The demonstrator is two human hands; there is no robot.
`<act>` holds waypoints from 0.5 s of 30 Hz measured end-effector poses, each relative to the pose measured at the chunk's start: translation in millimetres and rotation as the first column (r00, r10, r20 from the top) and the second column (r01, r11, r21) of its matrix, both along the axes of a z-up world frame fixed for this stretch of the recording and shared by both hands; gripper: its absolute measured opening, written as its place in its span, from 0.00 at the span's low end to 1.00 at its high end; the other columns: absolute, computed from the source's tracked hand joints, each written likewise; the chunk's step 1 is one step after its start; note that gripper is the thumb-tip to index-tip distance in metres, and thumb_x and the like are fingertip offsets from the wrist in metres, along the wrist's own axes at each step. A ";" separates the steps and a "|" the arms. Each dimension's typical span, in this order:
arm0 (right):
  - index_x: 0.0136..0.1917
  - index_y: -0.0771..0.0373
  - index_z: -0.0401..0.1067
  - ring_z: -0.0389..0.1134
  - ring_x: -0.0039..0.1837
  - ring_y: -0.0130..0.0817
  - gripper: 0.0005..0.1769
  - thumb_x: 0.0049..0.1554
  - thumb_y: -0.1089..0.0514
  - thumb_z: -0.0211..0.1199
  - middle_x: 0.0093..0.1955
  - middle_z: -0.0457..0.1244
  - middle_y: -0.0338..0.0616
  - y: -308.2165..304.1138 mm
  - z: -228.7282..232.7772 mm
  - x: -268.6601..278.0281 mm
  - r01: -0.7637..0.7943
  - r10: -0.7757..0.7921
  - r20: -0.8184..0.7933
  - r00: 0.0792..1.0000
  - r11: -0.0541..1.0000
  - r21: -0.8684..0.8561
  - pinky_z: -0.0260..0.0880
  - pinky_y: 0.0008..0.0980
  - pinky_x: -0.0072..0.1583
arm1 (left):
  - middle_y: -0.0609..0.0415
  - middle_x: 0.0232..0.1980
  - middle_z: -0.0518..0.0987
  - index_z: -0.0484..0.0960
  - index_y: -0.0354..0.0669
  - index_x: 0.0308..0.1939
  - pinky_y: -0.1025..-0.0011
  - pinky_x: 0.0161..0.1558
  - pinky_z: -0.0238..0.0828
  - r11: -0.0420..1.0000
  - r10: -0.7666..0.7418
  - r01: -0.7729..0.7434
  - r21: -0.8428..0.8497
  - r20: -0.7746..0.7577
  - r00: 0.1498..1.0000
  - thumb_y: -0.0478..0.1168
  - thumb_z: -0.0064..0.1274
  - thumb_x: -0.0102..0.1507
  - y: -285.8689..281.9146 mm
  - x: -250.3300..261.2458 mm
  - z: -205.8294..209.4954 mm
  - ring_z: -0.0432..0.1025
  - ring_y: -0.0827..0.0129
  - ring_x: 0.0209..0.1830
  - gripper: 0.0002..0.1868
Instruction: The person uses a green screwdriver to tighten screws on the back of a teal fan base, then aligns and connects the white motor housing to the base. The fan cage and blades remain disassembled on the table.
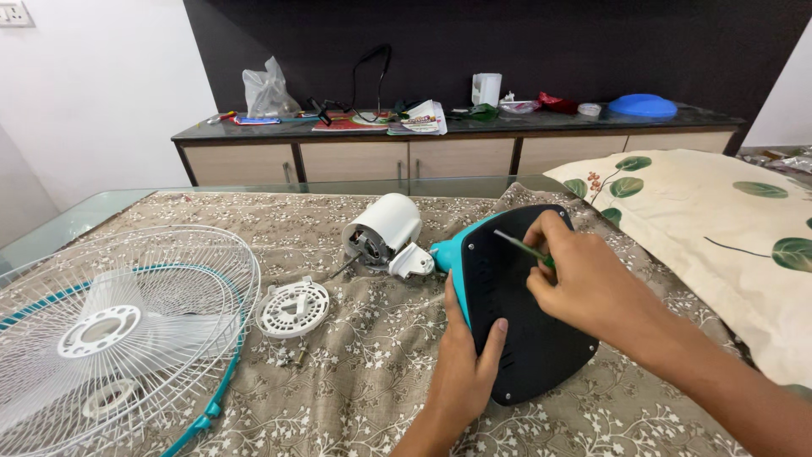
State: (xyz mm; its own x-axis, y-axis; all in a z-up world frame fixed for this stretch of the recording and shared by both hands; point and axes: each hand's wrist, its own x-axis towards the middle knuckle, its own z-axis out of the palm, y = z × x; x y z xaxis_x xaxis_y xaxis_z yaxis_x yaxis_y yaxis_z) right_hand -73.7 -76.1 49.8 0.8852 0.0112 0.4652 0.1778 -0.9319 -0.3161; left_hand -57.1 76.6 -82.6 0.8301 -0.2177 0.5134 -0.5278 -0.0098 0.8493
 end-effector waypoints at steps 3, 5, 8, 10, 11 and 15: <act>0.48 0.66 0.69 0.72 0.45 0.50 0.11 0.52 0.62 0.64 0.42 0.68 0.52 0.6 8.5 -13.1 -0.087 0.101 0.094 0.990 0.986 -0.144 0.71 0.46 0.47 | 0.31 0.59 0.79 0.34 0.39 0.80 0.58 0.57 0.74 1.000 -0.006 0.006 0.010 -0.048 0.999 0.43 0.48 0.67 -0.3 0.2 1.1 0.79 0.45 0.57 0.47; 0.49 0.65 0.71 0.72 0.48 0.50 0.11 0.53 0.61 0.64 0.46 0.67 0.50 4.6 13.9 -21.7 -0.093 0.122 0.129 0.984 0.973 -0.212 0.71 0.46 0.48 | 0.30 0.60 0.78 0.34 0.38 0.80 0.57 0.58 0.73 1.000 -0.001 0.001 -0.001 -0.012 1.000 0.43 0.48 0.67 0.0 0.0 0.0 0.78 0.44 0.58 0.47; 0.53 0.60 0.75 0.72 0.50 0.46 0.13 0.54 0.58 0.64 0.48 0.67 0.47 10.7 24.7 -27.2 -0.032 0.068 0.104 0.992 0.948 -0.316 0.73 0.44 0.50 | 0.27 0.62 0.76 0.35 0.37 0.80 0.55 0.60 0.70 0.999 0.039 -0.041 0.030 0.054 0.998 0.43 0.49 0.69 0.1 0.6 -2.3 0.76 0.42 0.59 0.46; 0.54 0.60 0.76 0.72 0.51 0.44 0.15 0.53 0.58 0.65 0.47 0.67 0.46 14.0 30.4 -29.0 -0.043 0.097 0.109 0.989 0.908 -0.417 0.74 0.42 0.50 | 0.29 0.62 0.76 0.33 0.37 0.80 0.56 0.59 0.71 1.000 0.004 -0.004 0.014 0.024 1.000 0.43 0.48 0.68 -0.7 1.7 -2.7 0.77 0.43 0.59 0.46; 0.55 0.59 0.77 0.72 0.51 0.43 0.16 0.52 0.57 0.65 0.48 0.67 0.45 16.2 32.1 -29.1 -0.036 0.097 0.116 0.988 0.896 -0.443 0.74 0.42 0.49 | 0.29 0.62 0.77 0.32 0.36 0.79 0.57 0.59 0.71 1.000 -0.013 0.013 0.005 0.009 1.000 0.44 0.47 0.68 -0.6 2.5 -2.5 0.77 0.44 0.59 0.47; 0.55 0.58 0.78 0.72 0.51 0.42 0.17 0.51 0.57 0.66 0.47 0.68 0.43 20.9 33.4 -30.9 -0.035 0.117 0.134 0.984 0.866 -0.499 0.74 0.41 0.49 | 0.30 0.61 0.77 0.31 0.37 0.80 0.57 0.59 0.71 1.000 -0.009 0.008 0.021 0.006 1.000 0.44 0.47 0.69 0.1 1.8 -3.4 0.77 0.44 0.59 0.47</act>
